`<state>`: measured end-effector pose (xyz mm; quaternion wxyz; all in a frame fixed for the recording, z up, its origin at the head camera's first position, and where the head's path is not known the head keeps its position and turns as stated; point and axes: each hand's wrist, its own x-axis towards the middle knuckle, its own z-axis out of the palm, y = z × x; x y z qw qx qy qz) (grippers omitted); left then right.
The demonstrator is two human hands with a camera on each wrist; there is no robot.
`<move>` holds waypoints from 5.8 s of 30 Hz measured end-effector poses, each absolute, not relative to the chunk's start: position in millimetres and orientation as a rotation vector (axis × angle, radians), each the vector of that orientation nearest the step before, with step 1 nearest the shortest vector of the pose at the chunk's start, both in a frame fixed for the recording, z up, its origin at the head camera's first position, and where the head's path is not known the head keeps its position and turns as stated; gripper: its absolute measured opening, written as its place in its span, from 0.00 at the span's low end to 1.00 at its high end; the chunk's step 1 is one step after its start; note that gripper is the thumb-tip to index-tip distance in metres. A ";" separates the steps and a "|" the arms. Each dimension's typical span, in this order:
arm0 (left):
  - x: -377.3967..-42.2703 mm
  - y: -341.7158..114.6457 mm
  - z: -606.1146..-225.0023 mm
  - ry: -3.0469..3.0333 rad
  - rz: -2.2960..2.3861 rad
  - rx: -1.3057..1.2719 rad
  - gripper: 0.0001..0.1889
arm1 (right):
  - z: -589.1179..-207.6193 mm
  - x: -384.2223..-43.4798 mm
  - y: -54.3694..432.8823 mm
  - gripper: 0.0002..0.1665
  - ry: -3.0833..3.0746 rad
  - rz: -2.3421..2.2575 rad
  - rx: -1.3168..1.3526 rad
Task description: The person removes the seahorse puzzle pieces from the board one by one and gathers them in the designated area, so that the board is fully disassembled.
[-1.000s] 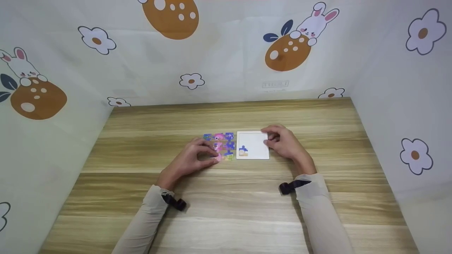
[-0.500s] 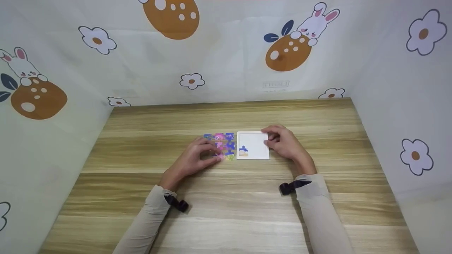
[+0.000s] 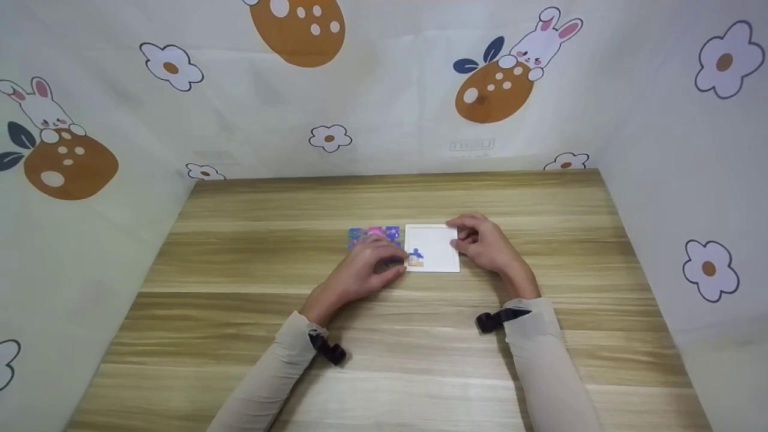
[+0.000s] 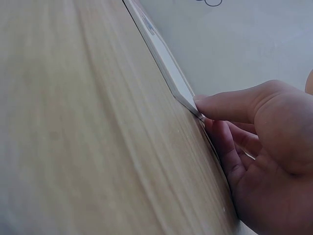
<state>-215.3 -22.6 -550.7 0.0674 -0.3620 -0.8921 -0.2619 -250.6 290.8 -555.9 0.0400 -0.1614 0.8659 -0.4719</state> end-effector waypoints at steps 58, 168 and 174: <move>-222.6 4.9 -544.6 -2.869 -0.690 -1.009 0.20 | -552.3 -251.1 291.1 0.25 2.614 -1.448 -0.499; -223.6 -129.6 -558.1 -2.815 -1.110 -0.908 0.23 | -556.6 -249.0 292.3 0.24 2.618 -1.477 -0.497; -226.3 -131.9 -561.6 -2.721 -1.115 -0.799 0.17 | -558.0 -249.5 290.5 0.24 2.609 -1.466 -0.459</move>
